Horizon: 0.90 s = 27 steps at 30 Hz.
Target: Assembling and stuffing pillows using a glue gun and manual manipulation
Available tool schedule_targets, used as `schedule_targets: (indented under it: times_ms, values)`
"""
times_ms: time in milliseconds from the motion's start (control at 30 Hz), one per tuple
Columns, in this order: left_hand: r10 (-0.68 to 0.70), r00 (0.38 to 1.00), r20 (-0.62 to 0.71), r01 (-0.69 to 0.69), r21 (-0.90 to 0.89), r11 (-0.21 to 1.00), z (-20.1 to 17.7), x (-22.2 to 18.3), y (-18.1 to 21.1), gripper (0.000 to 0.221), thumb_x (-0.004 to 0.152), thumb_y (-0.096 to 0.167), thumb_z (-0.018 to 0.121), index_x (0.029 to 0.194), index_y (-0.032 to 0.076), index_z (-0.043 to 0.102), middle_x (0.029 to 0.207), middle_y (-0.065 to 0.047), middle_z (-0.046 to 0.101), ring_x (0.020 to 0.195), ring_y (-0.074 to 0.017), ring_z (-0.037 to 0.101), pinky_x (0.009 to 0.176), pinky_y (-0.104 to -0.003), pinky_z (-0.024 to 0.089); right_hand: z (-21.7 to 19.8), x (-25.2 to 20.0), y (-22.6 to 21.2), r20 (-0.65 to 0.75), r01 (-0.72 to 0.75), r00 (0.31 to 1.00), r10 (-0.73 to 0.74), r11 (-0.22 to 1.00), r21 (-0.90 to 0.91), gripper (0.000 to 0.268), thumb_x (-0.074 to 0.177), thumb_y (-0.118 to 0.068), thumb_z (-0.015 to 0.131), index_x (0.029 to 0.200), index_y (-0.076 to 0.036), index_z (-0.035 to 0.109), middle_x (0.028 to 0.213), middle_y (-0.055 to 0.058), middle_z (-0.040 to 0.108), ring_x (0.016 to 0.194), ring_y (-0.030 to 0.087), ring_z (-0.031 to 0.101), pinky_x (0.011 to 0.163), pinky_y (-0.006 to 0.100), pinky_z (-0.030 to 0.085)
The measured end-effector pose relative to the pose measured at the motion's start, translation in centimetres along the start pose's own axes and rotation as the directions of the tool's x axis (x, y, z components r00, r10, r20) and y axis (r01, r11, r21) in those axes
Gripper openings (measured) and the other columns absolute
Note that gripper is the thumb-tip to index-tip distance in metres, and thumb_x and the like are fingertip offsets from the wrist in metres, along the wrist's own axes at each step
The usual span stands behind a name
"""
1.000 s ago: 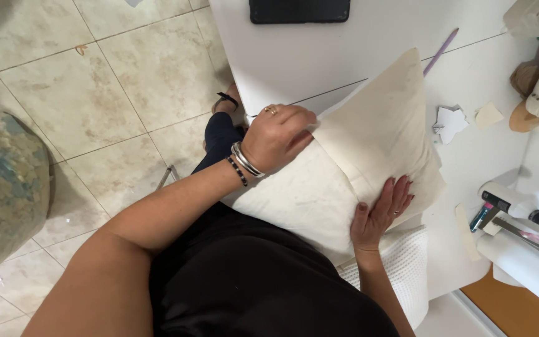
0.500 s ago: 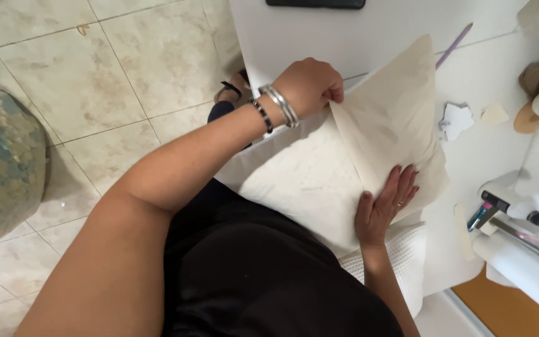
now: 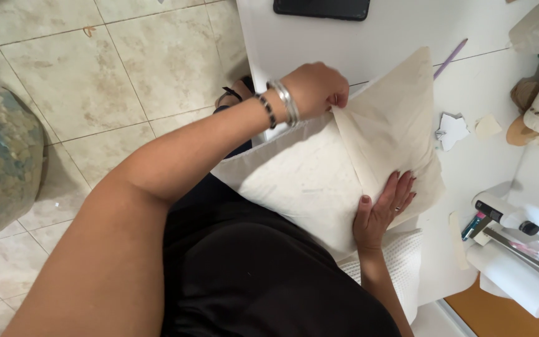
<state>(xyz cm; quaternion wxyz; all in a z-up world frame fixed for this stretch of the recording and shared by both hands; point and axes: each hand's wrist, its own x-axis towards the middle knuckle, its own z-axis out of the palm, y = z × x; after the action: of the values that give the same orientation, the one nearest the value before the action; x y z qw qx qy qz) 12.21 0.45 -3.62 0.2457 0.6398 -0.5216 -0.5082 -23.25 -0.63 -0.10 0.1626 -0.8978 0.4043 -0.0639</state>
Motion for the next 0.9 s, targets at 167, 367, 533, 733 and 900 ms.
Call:
schedule_targets:
  times_ms: [167, 367, 533, 733, 900]
  values:
    - [0.647, 0.494, -0.580, -0.279, 0.600, 0.750, 8.4, -3.0, -3.6, 0.007, 0.092, 0.010, 0.068, 0.087, 0.014, 0.069, 0.075, -0.010, 0.073, 0.067, -0.0255, 0.069, 0.068, -0.039, 0.060, 1.1, -0.4, 2.9, -0.042, 0.107, 0.993, -0.109, 0.993, -0.051, 0.079, 0.104, -0.054, 0.039, 0.162, -0.002, 0.031, 0.169, 0.024, 0.020, 0.155, 0.045, 0.016, 0.123, 0.059, 0.003]
    - [0.669, 0.375, -0.641, -0.254, 0.624, 0.739, 6.8, -6.2, -2.1, 0.004, 0.094, 0.015, 0.070, 0.091, 0.014, 0.073, 0.081, -0.003, 0.076, 0.074, -0.0153, 0.072, 0.077, -0.030, 0.060, 0.5, -1.2, 2.2, -0.034, 0.120, 0.992, -0.120, 0.993, -0.016, 0.077, 0.105, -0.051, 0.045, 0.163, -0.002, 0.031, 0.169, 0.025, 0.020, 0.155, 0.045, 0.017, 0.123, 0.058, 0.003]
    - [0.684, 0.435, -0.585, -0.429, 0.533, 0.729, 7.4, -7.9, -1.6, 0.015, 0.104, 0.019, 0.060, 0.106, 0.011, 0.072, 0.091, -0.006, 0.074, 0.083, -0.0215, 0.071, 0.079, -0.035, 0.060, -0.6, -4.8, 2.1, -0.058, 0.006, 0.998, -0.001, 0.997, 0.080, 0.075, 0.103, -0.044, 0.057, 0.161, -0.003, 0.035, 0.167, 0.023, 0.028, 0.154, 0.041, 0.024, 0.125, 0.054, 0.010]
    - [0.840, 0.451, -0.302, -0.757, 0.368, 0.540, 12.9, -9.4, 5.2, 0.024, 0.106, 0.020, 0.057, 0.116, 0.003, 0.071, 0.116, -0.018, 0.073, 0.112, -0.0340, 0.069, 0.103, -0.046, 0.055, -1.7, -5.4, 2.5, -0.300, -0.021, 0.954, 0.017, 1.000, -0.009, 0.052, 0.094, -0.020, 0.081, 0.138, 0.001, 0.062, 0.134, 0.019, 0.064, 0.122, 0.039, 0.062, 0.107, 0.052, 0.045]
    - [0.843, 0.511, -0.170, -0.641, 0.579, 0.505, 14.0, -7.4, 6.1, 0.053, 0.103, 0.042, 0.055, 0.133, -0.002, 0.062, 0.128, -0.021, 0.067, 0.124, -0.0360, 0.063, 0.116, -0.050, 0.043, -2.4, -3.0, 3.7, -0.289, 0.205, 0.914, -0.284, 0.939, -0.275, 0.024, 0.091, -0.031, 0.085, 0.110, -0.016, 0.079, 0.118, 0.001, 0.075, 0.106, 0.023, 0.071, 0.098, 0.045, 0.055]
